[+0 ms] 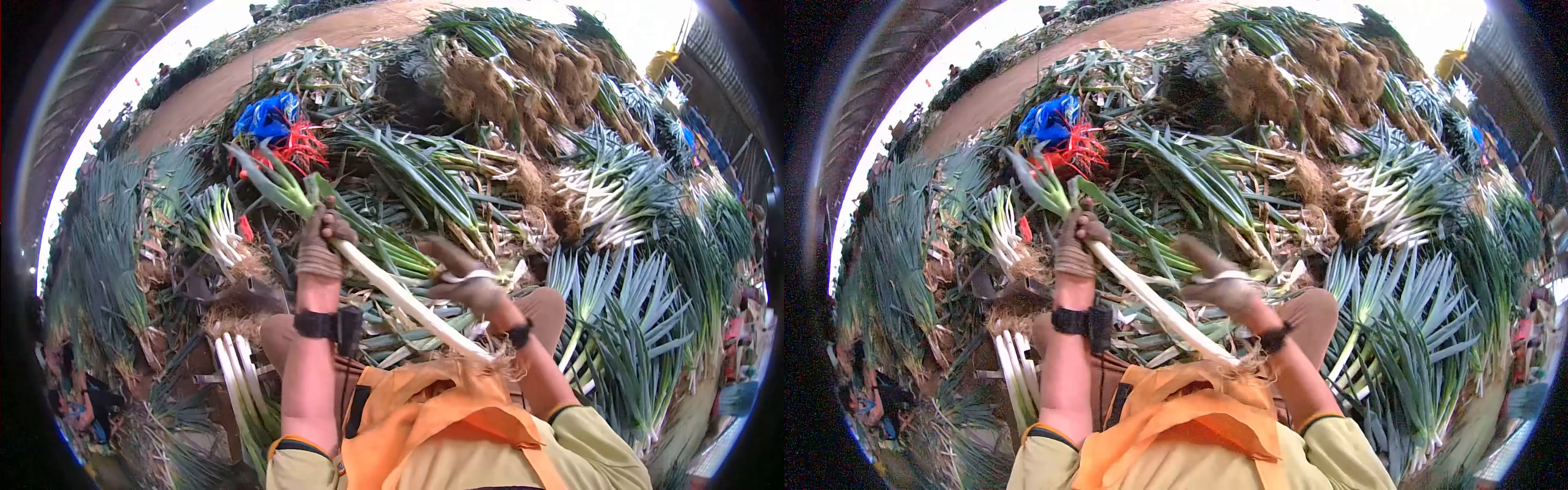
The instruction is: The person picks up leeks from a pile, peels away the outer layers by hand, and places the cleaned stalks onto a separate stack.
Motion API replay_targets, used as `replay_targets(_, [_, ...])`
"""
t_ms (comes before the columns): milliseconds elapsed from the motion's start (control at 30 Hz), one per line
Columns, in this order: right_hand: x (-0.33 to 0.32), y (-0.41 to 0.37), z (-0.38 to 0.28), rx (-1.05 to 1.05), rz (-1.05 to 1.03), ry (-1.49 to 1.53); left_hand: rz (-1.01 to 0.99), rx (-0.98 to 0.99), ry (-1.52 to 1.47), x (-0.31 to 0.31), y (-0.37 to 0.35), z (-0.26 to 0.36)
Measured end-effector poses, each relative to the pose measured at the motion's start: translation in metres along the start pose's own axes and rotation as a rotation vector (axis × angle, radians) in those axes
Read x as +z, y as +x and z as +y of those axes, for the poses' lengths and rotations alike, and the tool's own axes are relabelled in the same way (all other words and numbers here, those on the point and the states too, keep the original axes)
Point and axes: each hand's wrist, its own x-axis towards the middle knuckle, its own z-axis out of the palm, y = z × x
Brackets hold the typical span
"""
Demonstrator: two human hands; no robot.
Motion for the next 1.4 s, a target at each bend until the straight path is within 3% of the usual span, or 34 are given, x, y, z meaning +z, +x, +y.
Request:
replay_targets(33, [0.019, 0.016, 0.003, -0.161, -0.151, -0.054, 0.017, -0.005, -0.013, 0.004, 0.0, -0.014])
replay_targets(67, [0.04, 0.014, -0.026, -0.173, -0.225, 0.08, 0.036, -0.007, -0.028, 0.005, 0.0, -0.022])
replay_targets(100, [0.038, 0.025, -0.008, 0.184, -0.314, 0.407, 0.042, -0.055, -0.071, 0.002, 0.005, -0.025])
replay_targets(133, [0.043, 0.039, 0.013, 0.545, -0.138, 0.637, 0.044, -0.048, -0.073, -0.002, 0.006, -0.022])
replay_targets(200, [0.042, 0.023, 0.026, 0.106, -0.262, 0.408, 0.024, -0.046, -0.12, -0.001, 0.004, -0.017])
replay_targets(233, [0.04, 0.017, 0.029, 0.114, -0.266, 0.407, 0.076, -0.049, -0.179, 0.001, 0.002, -0.013])
replay_targets(333, [0.031, -0.004, 0.035, 0.166, -0.343, 0.33, -0.068, -0.062, -0.044, -0.009, 0.008, 0.01])
replay_targets(367, [0.03, -0.014, 0.039, 0.11, -0.331, 0.304, -0.158, -0.134, -0.126, -0.02, 0.019, 0.023])
replay_targets(433, [0.026, -0.032, 0.04, 0.056, -0.318, 0.277, -0.094, -0.048, -0.086, -0.004, 0.013, 0.033])
replay_targets(500, [0.017, -0.055, 0.022, 0.005, -0.251, -0.103, -0.11, -0.011, -0.085, -0.001, 0.016, 0.054])
replay_targets(567, [0.013, -0.098, 0.002, 0.238, 0.055, 0.441, -0.135, -0.018, -0.031, -0.007, 0.021, 0.085])
replay_targets(600, [0.007, -0.118, 0.006, 0.253, 0.161, 0.525, -0.159, -0.023, -0.007, -0.015, 0.024, 0.098])
replay_targets(633, [-0.018, -0.12, 0.002, 0.348, -0.21, -0.146, -0.063, 0.134, 0.108, -0.01, 0.016, 0.102])
replay_targets(667, [-0.027, -0.138, 0.002, 0.425, -0.161, -0.154, 0.038, 0.177, 0.078, -0.007, 0.012, 0.112])
replay_targets(700, [-0.038, -0.158, 0.002, 0.637, -0.078, -0.109, 0.068, 0.221, 0.112, -0.014, 0.012, 0.126])
replay_targets(733, [-0.055, -0.179, 0.018, 0.672, -0.093, -0.024, 0.096, 0.263, 0.146, -0.023, 0.013, 0.14])
replay_targets(800, [-0.074, -0.197, 0.031, 0.584, -0.198, -0.51, 0.213, 0.382, 0.228, -0.029, 0.012, 0.156])
replay_targets(833, [-0.077, -0.199, 0.031, 0.585, -0.19, -0.511, 0.284, 0.398, 0.234, -0.033, 0.015, 0.165])
replay_targets(867, [-0.08, -0.19, 0.024, 0.723, -0.206, -0.617, 0.35, 0.419, 0.242, -0.04, 0.021, 0.178])
replay_targets(900, [-0.082, -0.179, 0.015, 0.863, -0.221, -0.716, 0.26, 0.403, 0.287, -0.045, 0.021, 0.183])
replay_targets(933, [-0.073, -0.159, -0.004, 0.741, -0.348, -1.028, 0.267, 0.436, 0.26, -0.031, 0.008, 0.164])
replay_targets(967, [-0.067, -0.148, -0.008, 0.24, -0.257, -1.093, 0.215, 0.403, 0.398, -0.039, 0.011, 0.167])
replay_targets(1000, [-0.067, -0.136, 0.003, 0.195, -0.188, -1.213, 0.402, 0.482, 0.54, -0.006, -0.007, 0.13])
replay_targets(1033, [-0.048, -0.116, -0.031, -0.009, -0.081, -1.351, 0.524, 0.51, 0.654, -0.012, -0.002, 0.124])
replay_targets(1067, [-0.031, -0.094, -0.048, -0.008, 0.085, -1.308, 0.45, 0.45, 0.608, -0.021, -0.001, 0.117])
replay_targets(1100, [-0.03, -0.074, -0.041, -0.258, 0.126, -1.257, 0.432, 0.392, 0.649, -0.029, -0.004, 0.107])
replay_targets(1167, [0.0, -0.035, -0.036, -0.204, 0.093, -0.995, 0.356, 0.409, 0.659, -0.051, -0.007, 0.086])
replay_targets(1200, [0.013, -0.035, -0.061, -0.568, 0.136, -1.151, 0.379, 0.464, 0.654, -0.085, 0.003, 0.083])
replay_targets(1233, [0.021, -0.027, -0.053, -0.626, 0.179, -1.211, 0.277, 0.326, 0.627, -0.131, 0.013, 0.091])
replay_targets(1267, [0.025, -0.016, -0.032, -0.614, 0.263, -1.28, 0.187, 0.189, 0.594, -0.158, 0.026, 0.095])
replay_targets(1333, [0.025, 0.009, 0.036, -0.263, 0.164, -1.341, 0.307, 0.052, 0.326, -0.129, 0.021, 0.056])
replay_targets(1400, [0.009, 0.001, 0.047, 0.108, 0.057, -1.12, 0.397, 0.092, 0.283, -0.114, 0.046, 0.036])
